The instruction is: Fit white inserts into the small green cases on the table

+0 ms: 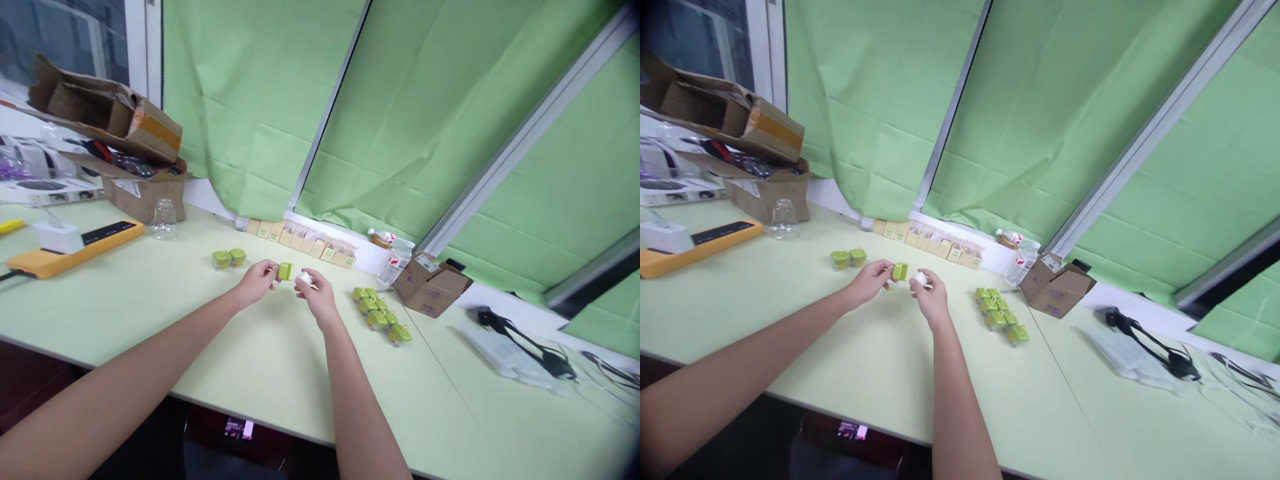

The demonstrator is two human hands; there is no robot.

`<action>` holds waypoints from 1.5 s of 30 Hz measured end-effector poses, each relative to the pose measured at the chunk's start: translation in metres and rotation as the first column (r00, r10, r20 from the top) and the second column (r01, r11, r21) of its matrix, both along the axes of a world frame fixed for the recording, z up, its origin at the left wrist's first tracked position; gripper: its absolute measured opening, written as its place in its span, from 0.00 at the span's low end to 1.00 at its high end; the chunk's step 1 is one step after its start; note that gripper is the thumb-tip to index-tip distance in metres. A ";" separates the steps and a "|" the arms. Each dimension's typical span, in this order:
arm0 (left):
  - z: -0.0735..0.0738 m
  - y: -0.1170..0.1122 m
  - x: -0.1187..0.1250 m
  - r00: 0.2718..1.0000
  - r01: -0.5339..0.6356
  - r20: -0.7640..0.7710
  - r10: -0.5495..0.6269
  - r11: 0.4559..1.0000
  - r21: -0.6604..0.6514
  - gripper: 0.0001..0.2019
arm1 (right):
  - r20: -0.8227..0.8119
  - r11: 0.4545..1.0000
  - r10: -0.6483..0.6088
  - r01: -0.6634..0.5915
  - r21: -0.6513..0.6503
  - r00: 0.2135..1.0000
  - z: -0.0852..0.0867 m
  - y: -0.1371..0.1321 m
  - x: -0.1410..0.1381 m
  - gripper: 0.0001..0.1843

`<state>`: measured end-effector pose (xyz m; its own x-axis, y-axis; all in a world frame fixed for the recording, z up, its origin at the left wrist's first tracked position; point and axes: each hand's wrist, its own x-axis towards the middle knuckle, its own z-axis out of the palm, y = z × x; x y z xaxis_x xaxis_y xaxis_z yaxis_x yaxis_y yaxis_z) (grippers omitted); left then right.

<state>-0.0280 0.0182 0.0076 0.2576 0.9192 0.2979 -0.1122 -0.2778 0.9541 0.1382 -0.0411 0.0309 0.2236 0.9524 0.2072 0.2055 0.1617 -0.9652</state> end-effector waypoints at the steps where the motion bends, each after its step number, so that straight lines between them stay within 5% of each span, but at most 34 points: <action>1: -0.002 0.001 0.001 1.000 0.008 -0.018 -0.008 1.000 0.022 0.16 | -0.024 1.000 0.011 -0.011 0.000 1.000 0.002 -0.001 -0.001 0.25; 8: -0.005 -0.001 0.002 0.999 0.042 -0.036 -0.040 0.998 0.056 0.16 | -0.166 0.998 0.049 -0.057 -0.041 0.985 0.007 -0.005 -0.002 0.28; 13: -0.004 -0.001 0.002 0.998 0.053 -0.031 -0.052 0.997 0.054 0.17 | -0.141 1.000 -0.006 0.007 0.010 0.990 0.007 -0.005 -0.003 0.26; 30: -0.003 -0.002 0.004 0.996 0.065 0.065 -0.068 0.997 0.045 0.17 | -0.096 0.984 0.078 -0.061 0.167 0.992 -0.003 -0.001 -0.008 0.23; 45: -0.008 0.001 0.006 0.993 0.041 0.104 -0.049 0.996 0.074 0.15 | -0.068 0.979 0.126 -0.113 0.169 0.990 -0.001 -0.003 -0.009 0.22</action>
<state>-0.0219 0.0187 -0.0008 0.2618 0.8828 0.3900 -0.2248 -0.3372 0.9142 0.1294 -0.0439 0.0298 0.1320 0.9274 0.3499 0.1004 0.3387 -0.9355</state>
